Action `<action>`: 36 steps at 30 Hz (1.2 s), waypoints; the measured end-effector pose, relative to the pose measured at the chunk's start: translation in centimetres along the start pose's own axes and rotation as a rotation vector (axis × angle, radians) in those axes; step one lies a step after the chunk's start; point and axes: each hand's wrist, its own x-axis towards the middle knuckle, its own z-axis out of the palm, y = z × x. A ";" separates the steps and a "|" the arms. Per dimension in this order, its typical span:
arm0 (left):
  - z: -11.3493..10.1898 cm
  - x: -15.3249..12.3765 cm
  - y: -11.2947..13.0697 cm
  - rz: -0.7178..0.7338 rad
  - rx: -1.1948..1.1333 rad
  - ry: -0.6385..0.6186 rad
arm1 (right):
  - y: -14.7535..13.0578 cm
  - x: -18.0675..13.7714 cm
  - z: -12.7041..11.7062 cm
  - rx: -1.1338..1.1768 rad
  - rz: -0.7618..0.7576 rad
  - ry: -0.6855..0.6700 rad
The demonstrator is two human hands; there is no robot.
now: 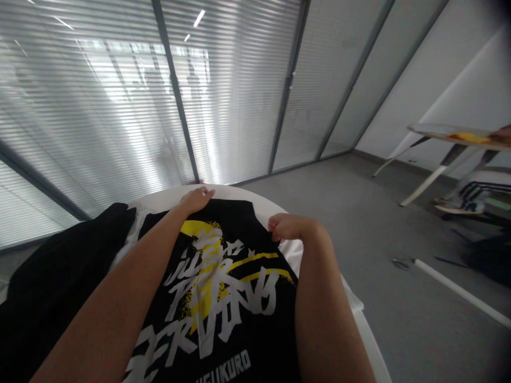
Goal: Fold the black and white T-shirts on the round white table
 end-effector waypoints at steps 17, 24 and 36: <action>-0.9 -1.3 6.1 0.045 0.086 0.120 | -0.3 -0.6 -0.3 -0.020 -0.038 0.010; 2.5 0.2 13.8 0.129 -0.037 -0.061 | -0.5 -0.8 -0.1 -0.048 -0.114 -0.001; 4.1 0.7 13.3 0.065 -0.138 -0.133 | -0.2 -0.8 0.1 -0.071 -0.114 0.000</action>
